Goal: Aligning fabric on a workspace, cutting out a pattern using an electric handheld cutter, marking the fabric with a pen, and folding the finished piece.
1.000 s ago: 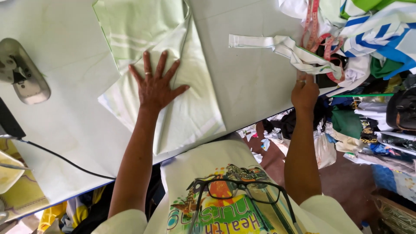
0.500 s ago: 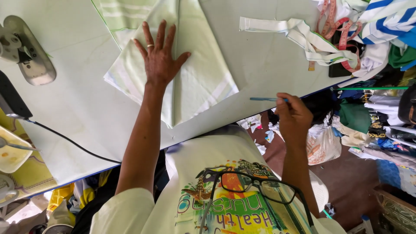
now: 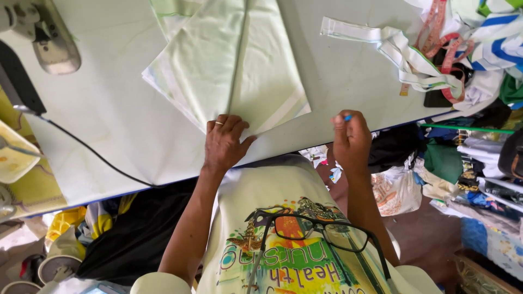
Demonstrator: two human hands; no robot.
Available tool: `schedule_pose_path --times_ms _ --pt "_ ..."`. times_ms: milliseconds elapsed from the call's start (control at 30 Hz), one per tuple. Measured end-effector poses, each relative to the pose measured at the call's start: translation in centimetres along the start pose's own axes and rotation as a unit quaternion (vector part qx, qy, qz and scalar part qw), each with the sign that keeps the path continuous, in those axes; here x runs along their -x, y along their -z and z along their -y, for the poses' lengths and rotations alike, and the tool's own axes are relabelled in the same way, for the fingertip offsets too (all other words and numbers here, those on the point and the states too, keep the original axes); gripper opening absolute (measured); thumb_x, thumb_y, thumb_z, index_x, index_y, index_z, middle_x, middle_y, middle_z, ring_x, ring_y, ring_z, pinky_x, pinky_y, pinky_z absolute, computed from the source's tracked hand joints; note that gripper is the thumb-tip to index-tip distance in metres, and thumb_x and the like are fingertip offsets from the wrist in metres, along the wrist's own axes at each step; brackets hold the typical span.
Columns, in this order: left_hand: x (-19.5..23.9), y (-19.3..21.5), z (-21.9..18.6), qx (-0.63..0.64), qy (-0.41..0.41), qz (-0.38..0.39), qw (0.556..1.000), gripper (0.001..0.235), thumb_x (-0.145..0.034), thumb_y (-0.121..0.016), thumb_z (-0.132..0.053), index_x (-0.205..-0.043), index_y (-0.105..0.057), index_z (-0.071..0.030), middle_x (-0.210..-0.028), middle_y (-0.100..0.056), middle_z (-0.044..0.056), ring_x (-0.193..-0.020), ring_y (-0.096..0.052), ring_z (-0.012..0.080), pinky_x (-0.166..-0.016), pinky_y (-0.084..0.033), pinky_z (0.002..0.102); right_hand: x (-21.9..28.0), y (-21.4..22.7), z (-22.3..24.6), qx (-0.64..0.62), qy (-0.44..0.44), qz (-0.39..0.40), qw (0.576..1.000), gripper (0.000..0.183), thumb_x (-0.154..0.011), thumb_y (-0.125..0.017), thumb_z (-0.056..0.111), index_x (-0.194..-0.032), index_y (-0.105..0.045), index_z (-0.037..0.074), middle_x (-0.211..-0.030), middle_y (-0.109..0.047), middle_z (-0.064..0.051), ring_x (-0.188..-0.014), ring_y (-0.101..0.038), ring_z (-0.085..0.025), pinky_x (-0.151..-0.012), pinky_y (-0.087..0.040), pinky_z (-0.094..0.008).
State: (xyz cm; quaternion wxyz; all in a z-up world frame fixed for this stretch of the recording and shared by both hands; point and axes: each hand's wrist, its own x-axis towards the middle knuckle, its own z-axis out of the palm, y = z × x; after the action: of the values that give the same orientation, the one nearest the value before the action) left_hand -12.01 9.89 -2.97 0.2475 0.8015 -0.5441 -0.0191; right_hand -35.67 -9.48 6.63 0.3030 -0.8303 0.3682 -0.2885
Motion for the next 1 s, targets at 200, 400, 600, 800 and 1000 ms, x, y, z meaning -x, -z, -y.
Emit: schedule_pose_path --times_ms 200,400,600,800,1000 --pt "0.7 1.9 1.2 0.010 0.006 0.025 1.000 0.035 -0.069 -0.091 -0.043 -0.092 -0.073 -0.024 -0.105 -0.065 -0.006 -0.109 -0.058 0.0189 -0.088 -0.046 0.039 -1.7 -3.5 -3.2 0.065 0.083 0.074 0.992 0.013 -0.101 -0.077 0.014 -0.100 -0.071 0.003 -0.078 -0.064 -0.013 -0.072 -0.068 -0.035 -0.068 -0.055 -0.041" --pt "0.9 5.7 3.8 -0.019 0.047 0.068 0.996 0.030 -0.067 -0.090 -0.042 -0.085 -0.073 -0.025 -0.116 -0.064 -0.008 -0.115 -0.054 0.0221 -0.092 -0.046 0.041 -1.6 -7.7 -2.4 0.115 0.104 0.223 0.962 0.012 -0.094 -0.077 0.018 -0.102 -0.071 0.012 -0.091 -0.067 -0.005 -0.084 -0.072 -0.030 -0.074 -0.058 -0.040" --pt "1.7 6.5 6.8 -0.015 0.109 0.035 0.993 0.019 -0.078 -0.087 -0.029 -0.089 -0.073 -0.022 -0.115 -0.065 -0.006 -0.109 -0.060 0.0223 -0.084 -0.049 0.038 -1.6 -9.2 -2.4 0.150 0.109 0.292 0.938 0.019 -0.093 -0.075 0.021 -0.110 -0.070 0.013 -0.099 -0.066 -0.005 -0.091 -0.072 -0.031 -0.077 -0.059 -0.041" --pt "2.4 3.4 8.2 -0.014 0.101 -0.030 0.994 0.013 -0.093 -0.074 -0.012 -0.091 -0.069 -0.024 -0.105 -0.067 -0.004 -0.097 -0.068 0.0202 -0.078 -0.054 0.034 -2.6 -9.0 -2.4 0.023 0.098 0.224 0.969 0.008 -0.098 -0.075 0.018 -0.092 -0.075 0.012 -0.072 -0.063 -0.002 -0.070 -0.071 -0.025 -0.064 -0.057 -0.033" --pt "2.5 3.1 8.6 0.033 0.129 -0.016 0.991 0.018 -0.096 -0.066 -0.007 -0.100 -0.073 -0.023 -0.112 -0.063 0.003 -0.101 -0.069 0.0240 -0.083 -0.056 0.037 -3.2 -11.4 2.1 -0.040 0.144 0.277 0.949 0.009 -0.088 -0.079 0.008 -0.097 -0.076 0.007 -0.082 -0.070 -0.013 -0.078 -0.071 -0.035 -0.067 -0.055 -0.042"
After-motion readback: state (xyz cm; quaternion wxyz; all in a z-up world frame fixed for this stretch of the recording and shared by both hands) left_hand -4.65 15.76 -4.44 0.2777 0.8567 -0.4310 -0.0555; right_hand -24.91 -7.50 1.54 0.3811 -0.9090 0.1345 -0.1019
